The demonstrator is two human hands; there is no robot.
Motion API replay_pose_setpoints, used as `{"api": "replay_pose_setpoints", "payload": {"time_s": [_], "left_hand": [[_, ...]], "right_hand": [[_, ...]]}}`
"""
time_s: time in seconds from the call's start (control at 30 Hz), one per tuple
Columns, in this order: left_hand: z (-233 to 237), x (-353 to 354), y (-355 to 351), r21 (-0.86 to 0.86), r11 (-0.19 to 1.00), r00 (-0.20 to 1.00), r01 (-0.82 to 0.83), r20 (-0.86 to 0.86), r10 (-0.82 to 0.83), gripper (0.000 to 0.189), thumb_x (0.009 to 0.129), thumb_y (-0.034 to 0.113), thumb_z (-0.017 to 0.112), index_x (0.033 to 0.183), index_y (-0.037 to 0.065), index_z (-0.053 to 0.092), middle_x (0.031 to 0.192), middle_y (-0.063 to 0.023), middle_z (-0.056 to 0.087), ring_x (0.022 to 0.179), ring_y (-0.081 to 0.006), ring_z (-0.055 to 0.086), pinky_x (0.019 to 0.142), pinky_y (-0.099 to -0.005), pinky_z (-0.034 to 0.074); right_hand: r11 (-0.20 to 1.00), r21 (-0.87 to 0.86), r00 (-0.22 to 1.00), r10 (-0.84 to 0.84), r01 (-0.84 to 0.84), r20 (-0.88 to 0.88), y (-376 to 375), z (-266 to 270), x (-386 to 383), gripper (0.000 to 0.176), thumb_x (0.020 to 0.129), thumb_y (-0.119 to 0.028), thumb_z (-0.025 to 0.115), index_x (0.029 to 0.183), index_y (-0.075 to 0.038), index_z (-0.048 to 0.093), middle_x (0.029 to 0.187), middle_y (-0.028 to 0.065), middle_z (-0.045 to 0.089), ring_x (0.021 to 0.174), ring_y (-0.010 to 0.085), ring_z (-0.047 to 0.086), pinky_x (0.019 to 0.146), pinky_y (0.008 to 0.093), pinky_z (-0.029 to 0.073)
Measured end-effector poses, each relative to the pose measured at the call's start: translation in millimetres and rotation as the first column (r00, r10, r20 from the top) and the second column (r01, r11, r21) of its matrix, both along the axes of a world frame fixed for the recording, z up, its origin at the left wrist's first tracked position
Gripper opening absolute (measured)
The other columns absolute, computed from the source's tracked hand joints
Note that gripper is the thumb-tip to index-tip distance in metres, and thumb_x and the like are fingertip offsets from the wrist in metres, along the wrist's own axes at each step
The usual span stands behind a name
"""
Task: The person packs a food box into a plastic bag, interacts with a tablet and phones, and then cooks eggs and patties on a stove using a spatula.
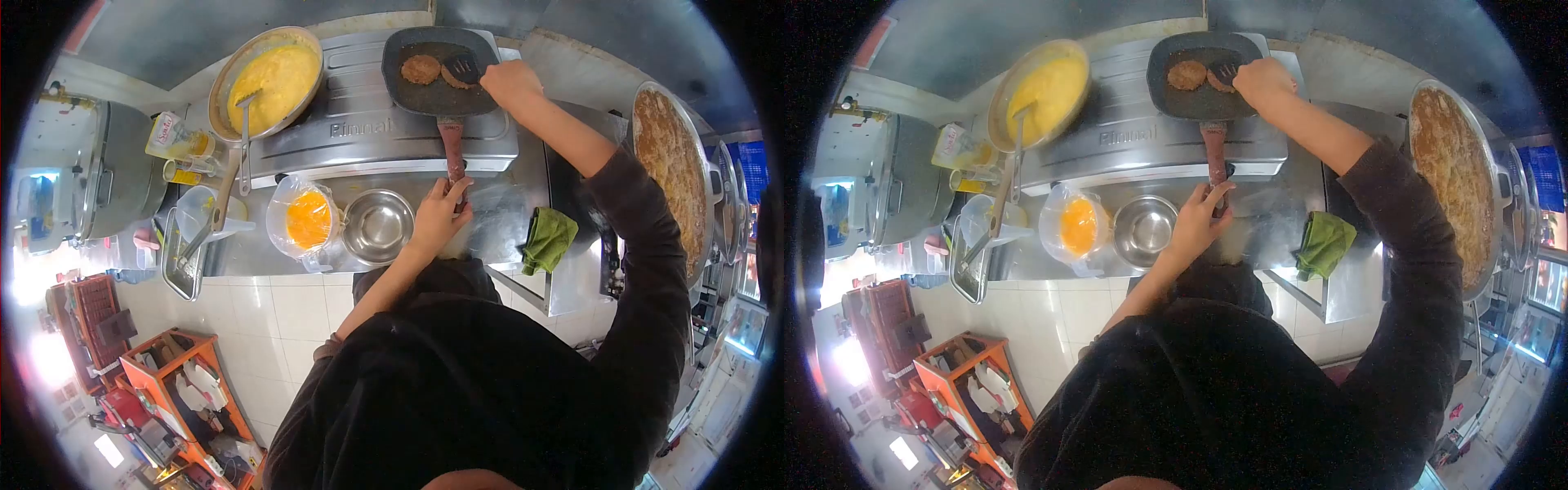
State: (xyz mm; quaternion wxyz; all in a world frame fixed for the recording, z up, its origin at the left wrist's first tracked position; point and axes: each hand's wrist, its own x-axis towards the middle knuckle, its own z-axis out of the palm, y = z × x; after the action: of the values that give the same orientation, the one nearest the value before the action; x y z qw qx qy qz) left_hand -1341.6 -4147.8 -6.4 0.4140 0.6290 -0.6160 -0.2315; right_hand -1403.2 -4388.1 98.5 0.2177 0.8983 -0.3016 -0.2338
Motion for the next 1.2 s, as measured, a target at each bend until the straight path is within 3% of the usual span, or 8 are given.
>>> {"api": "replay_pose_setpoints", "payload": {"time_s": [0.1,0.3,0.5,0.7,0.77,0.87,0.97,1.2], "left_hand": [[-1.9,-0.4,-0.8,0.013,1.000,1.000,-0.007,-0.015,0.007,0.039,0.076,0.009,0.063,0.114,0.012,0.054,0.087,-0.0139,0.051,0.072,-0.0298,0.059,0.065,-0.0388,0.048],[-1.3,1.4,-0.1,-0.025,1.000,0.999,-0.013,0.033,0.014,0.040,0.075,0.010,0.063,0.114,0.012,0.054,0.087,-0.0140,0.051,0.075,-0.0316,0.057,0.066,-0.0405,0.047],[-6.1,3.8,-0.3,-0.040,0.999,0.998,-0.002,0.060,0.004,0.040,0.076,0.013,0.063,0.114,0.012,0.053,0.088,-0.0143,0.051,0.077,-0.0329,0.057,0.067,-0.0419,0.047],[-5.9,3.9,1.3,-0.062,0.998,0.997,0.004,0.078,0.001,0.038,0.077,0.015,0.062,0.114,0.012,0.053,0.090,-0.0148,0.052,0.079,-0.0334,0.056,0.069,-0.0427,0.046],[-3.4,4.3,2.1,-0.077,0.997,0.990,-0.011,0.139,0.022,0.036,0.078,0.016,0.061,0.113,0.013,0.053,0.092,-0.0158,0.051,0.082,-0.0343,0.055,0.072,-0.0434,0.046],[-8.3,5.0,3.5,-0.089,0.996,0.982,0.011,0.189,0.006,0.038,0.074,0.019,0.065,0.111,0.014,0.053,0.096,-0.0154,0.048,0.087,-0.0315,0.055,0.071,-0.0408,0.046],[-14.7,3.4,3.5,-0.063,0.998,0.982,0.023,0.188,-0.010,0.032,0.074,0.020,0.065,0.104,0.014,0.055,0.093,-0.0154,0.047,0.085,-0.0320,0.054,0.071,-0.0413,0.046],[-14.6,17.6,8.6,-0.053,0.991,0.992,0.125,-0.020,-0.126,0.028,0.073,0.016,0.066,0.099,0.014,0.055,0.091,-0.0138,0.046,0.083,-0.0324,0.053,0.073,-0.0416,0.045]], "right_hand": [[0.997,-0.032,0.996,-0.071,0.069,-0.060,6.4,15.1,9.9,0.015,0.073,-0.004,0.061,0.084,-0.007,0.071,0.079,0.0062,0.068,0.072,0.0251,0.067,0.049,0.0367,0.056],[0.998,-0.033,0.994,0.057,-0.060,-0.097,-5.9,8.0,10.1,0.013,0.073,-0.006,0.062,0.083,-0.007,0.071,0.079,0.0047,0.068,0.071,0.0238,0.067,0.048,0.0367,0.056],[0.996,-0.080,0.989,-0.047,0.037,-0.139,11.5,21.2,19.0,0.012,0.072,-0.007,0.063,0.080,-0.008,0.071,0.077,0.0035,0.068,0.071,0.0235,0.067,0.047,0.0360,0.055],[0.997,-0.058,0.998,0.052,-0.054,-0.032,-2.0,10.2,-0.4,0.014,0.074,-0.007,0.060,0.084,-0.008,0.071,0.081,0.0071,0.068,0.075,0.0252,0.067,0.053,0.0370,0.055],[0.993,0.060,0.975,-0.108,0.098,0.193,6.4,26.1,-12.4,0.019,0.079,-0.010,0.055,0.091,-0.008,0.070,0.091,0.0111,0.067,0.084,0.0272,0.066,0.064,0.0379,0.054],[0.968,0.069,0.953,-0.251,0.243,0.171,16.1,44.6,-21.0,0.021,0.082,-0.012,0.051,0.093,-0.008,0.068,0.097,0.0133,0.065,0.091,0.0282,0.064,0.071,0.0379,0.053],[0.980,0.087,0.932,-0.195,0.176,0.305,32.0,45.8,-23.9,0.020,0.082,-0.012,0.050,0.089,-0.008,0.068,0.092,0.0124,0.066,0.086,0.0277,0.065,0.068,0.0372,0.053],[0.997,0.064,0.962,-0.055,0.040,0.267,33.8,-7.1,-10.0,0.012,0.076,-0.006,0.059,0.085,-0.005,0.068,0.088,0.0095,0.068,0.081,0.0253,0.067,0.063,0.0351,0.055]]}}
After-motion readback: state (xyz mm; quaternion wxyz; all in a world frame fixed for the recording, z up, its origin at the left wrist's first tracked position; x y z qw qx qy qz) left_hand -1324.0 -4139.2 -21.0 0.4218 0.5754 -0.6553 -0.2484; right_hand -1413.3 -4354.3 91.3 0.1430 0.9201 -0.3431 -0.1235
